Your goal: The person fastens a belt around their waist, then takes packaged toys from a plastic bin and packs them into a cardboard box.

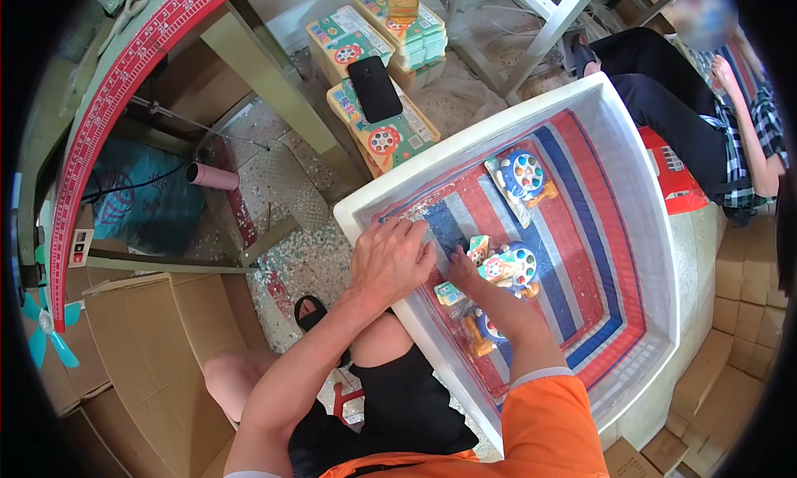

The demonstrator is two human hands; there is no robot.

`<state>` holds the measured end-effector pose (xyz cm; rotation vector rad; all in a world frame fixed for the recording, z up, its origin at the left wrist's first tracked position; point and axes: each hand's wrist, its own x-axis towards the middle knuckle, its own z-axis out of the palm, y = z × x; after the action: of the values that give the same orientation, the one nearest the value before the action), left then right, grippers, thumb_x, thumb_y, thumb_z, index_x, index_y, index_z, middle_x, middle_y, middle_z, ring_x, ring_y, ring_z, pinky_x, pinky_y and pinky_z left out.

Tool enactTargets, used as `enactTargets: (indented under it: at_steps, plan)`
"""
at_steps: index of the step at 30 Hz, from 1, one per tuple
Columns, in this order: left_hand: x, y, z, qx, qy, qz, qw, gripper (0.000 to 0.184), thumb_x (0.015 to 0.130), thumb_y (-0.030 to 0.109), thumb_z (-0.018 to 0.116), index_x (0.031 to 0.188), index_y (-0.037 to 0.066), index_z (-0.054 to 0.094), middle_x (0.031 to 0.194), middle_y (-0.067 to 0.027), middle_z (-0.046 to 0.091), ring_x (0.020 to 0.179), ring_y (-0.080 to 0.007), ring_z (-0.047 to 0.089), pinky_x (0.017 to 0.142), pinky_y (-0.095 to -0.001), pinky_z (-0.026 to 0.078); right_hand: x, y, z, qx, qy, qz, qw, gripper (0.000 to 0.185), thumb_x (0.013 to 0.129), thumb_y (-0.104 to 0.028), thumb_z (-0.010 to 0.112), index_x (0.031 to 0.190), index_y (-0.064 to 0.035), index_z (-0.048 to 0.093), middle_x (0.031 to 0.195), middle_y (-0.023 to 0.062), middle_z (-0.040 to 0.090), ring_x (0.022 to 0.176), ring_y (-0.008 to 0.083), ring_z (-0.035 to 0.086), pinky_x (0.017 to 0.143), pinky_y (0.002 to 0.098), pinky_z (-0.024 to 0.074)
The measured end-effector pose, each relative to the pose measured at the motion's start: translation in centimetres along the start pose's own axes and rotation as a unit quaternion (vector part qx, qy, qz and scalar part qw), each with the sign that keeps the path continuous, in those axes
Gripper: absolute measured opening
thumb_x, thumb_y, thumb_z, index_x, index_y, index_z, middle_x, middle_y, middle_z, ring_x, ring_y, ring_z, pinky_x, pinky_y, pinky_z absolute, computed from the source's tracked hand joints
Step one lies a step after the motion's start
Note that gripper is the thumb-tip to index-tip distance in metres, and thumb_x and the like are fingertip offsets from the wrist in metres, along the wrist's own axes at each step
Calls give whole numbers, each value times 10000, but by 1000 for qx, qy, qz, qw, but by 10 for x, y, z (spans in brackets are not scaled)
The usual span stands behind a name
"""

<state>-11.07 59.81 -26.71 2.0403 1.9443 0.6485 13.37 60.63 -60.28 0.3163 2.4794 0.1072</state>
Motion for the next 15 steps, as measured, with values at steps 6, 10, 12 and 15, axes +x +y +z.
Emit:
enactTargets:
  at_steps: [6,10,12,15]
  plan:
    - [-3,1,1,3,1,0,1000,234,828,235,686,968,47,697,906,-130,729,879,-314,682,783,-441,535,-43,28,3,109,-122,20,986,201,878,-187,641,975,-200,817,1007,4,775,1022,244,720,895,477,510]
    - [-4,-1,6,2,50,22,999,241,819,234,685,969,46,695,895,-137,727,893,-323,682,788,-443,536,-130,70,-37,134,-18,125,983,146,848,-160,645,841,-166,790,850,77,760,821,276,749,658,439,560]
    - [-6,3,2,-15,31,2,999,247,819,238,691,973,45,697,894,-134,728,907,-320,688,804,-434,538,-185,88,-65,172,1,218,961,129,838,-153,646,856,-144,773,831,98,751,773,294,741,638,451,556]
    - [-8,12,-13,-37,12,-22,999,259,819,246,702,980,43,703,892,-128,731,937,-312,698,838,-418,541,-263,89,-131,227,70,326,915,129,834,-147,661,911,-123,762,831,111,743,770,331,729,631,452,560]
